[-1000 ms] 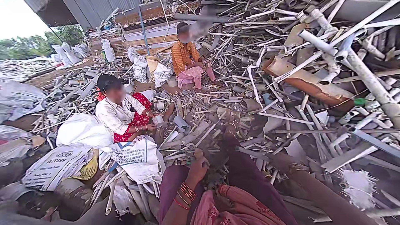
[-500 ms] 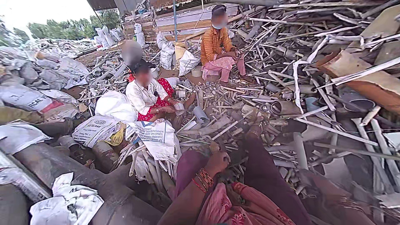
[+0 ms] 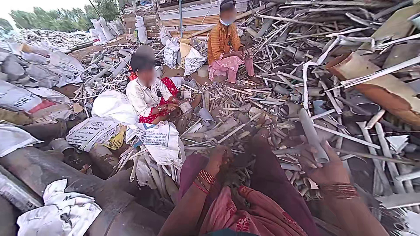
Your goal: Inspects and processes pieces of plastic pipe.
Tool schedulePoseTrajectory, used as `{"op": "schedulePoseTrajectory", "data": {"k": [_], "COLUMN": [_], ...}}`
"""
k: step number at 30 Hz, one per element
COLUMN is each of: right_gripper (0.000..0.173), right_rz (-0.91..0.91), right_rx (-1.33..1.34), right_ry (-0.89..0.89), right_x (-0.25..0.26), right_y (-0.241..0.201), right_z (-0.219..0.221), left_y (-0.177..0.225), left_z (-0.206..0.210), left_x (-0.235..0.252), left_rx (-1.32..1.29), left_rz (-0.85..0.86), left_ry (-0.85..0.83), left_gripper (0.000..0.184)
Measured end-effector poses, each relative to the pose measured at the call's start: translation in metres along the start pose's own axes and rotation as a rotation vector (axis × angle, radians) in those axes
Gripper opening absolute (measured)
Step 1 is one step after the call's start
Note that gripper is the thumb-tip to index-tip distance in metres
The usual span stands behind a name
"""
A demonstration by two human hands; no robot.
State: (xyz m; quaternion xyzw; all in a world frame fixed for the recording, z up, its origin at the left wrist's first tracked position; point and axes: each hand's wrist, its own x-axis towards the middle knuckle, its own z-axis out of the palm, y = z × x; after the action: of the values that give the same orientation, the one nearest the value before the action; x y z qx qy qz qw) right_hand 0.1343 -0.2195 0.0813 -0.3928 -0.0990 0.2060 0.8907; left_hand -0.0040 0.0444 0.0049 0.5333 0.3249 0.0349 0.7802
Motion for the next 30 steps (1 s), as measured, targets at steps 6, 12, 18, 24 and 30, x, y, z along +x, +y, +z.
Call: {"op": "schedulePoseTrajectory", "data": {"k": [6,12,18,24,30], "right_gripper": [0.058,0.036,0.033,0.033,0.037], "right_rz": [-0.124,0.193,0.695,0.814,0.772], "right_rx": [-0.026,-0.360,-0.610,-0.736,-0.690], "right_ry": [0.341,0.597,0.375,0.331,0.277], "right_x": [-0.012,-0.027,-0.071,-0.067,-0.065], "right_y": [-0.027,0.045,0.146,0.111,0.113], "right_z": [-0.045,-0.039,-0.058,-0.021,-0.026], "left_y": [0.007,0.000,-0.003,0.002,0.006], "left_z": [-0.021,-0.010,0.000,-0.022,-0.019], "left_x": [0.011,0.010,0.020,0.047,0.049], "left_rx": [-0.310,0.208,0.615,0.330,0.263], "left_rz": [0.068,0.105,0.051,0.261,0.283], "left_ry": [0.243,0.053,-0.026,0.045,0.174], "left_gripper": [0.022,0.022,0.033,0.104,0.071]}}
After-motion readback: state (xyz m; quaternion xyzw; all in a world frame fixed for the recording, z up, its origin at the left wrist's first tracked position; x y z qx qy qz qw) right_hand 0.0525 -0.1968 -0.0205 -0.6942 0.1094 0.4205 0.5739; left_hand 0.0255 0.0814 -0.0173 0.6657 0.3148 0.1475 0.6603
